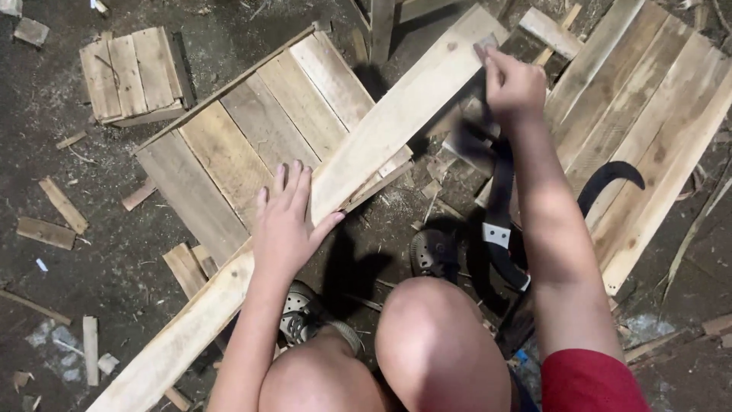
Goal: A person sits on the floor of a workshop and manually sands a wooden plank using a piece of sandpaper.
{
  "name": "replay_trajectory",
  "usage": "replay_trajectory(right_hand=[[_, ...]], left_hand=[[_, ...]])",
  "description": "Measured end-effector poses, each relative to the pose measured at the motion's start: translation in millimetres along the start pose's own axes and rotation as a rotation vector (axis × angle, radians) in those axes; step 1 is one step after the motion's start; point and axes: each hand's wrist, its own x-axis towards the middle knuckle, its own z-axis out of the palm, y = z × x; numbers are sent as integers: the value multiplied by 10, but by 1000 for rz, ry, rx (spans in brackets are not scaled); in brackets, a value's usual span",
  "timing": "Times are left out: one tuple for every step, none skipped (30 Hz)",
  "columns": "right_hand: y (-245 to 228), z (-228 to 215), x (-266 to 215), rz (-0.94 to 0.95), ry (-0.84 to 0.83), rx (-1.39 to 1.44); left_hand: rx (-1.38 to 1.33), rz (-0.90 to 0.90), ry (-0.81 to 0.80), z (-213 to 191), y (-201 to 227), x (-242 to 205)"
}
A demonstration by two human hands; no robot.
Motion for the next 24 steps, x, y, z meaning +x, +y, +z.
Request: replay_trajectory(right_hand=[[-19, -107, 83, 176, -25, 146], [-88, -92, 35, 173, -25, 143], [-168, -59, 1, 154, -98, 232], [-253, -18, -36, 134, -172, 322], [-403, -13, -131, 127, -178, 323], [-549, -1, -231, -11, -111, 302], [-707, 10, -382, -142, -47, 286], [-682, -18, -352, -143, -58, 292], [-679, -29, -300, -154, -26, 249], [-673, -49, -246, -166, 7, 206], [-450, -56, -116, -165, 8, 211], [-219, -66, 12, 35, -84, 106], [18, -87, 105, 239, -179, -4], [53, -6, 80, 245, -181, -3], [113, 58, 84, 251, -161, -12], [173, 119, 89, 257, -141, -21], [-36, 41, 48, 258, -142, -22], [-249, -29, 8, 87, -144, 112], [-465, -82, -12, -91, -150, 251], [-604, -177, -31, -96, -155, 253], [-755, -267, -72, -151, -173, 302], [-904, -358, -117, -206, -191, 350], [-671, -269, -131, -203, -198, 359], [-436, -180, -146, -204, -180, 210]], left_hand=[[-13, 1, -16, -9, -4, 23], [-16, 0, -13, -21, -13, 29], [-43, 26, -13, -29, -30, 22], [-70, 52, -12, -33, -56, 15], [-74, 44, -10, -25, -85, 20], [-75, 47, -42, -7, -118, 28], [-76, 48, -83, 17, -150, 4], [-79, 38, -90, 45, -147, -6], [-83, 56, -77, 49, -168, -5], [-87, 74, -65, 48, -181, -6], [-82, 72, -65, 27, -159, 4], [-86, 66, -37, 9, -127, 16], [-92, 65, -15, 2, -92, 21], [-90, 67, -20, 4, -103, 1], [-86, 60, -24, 8, -99, 7], [-81, 52, -28, 10, -94, 14], [-82, 53, -29, 5, -84, 13], [-72, 51, -25, 2, -82, 14], [-63, 40, -19, 4, -81, 10], [-66, 33, -18, 3, -80, 20], [-73, 41, -12, 0, -85, 11], [-81, 50, -5, 2, -89, 0], [-78, 42, -13, 6, -94, -12], [-83, 43, -11, 9, -95, -24]])
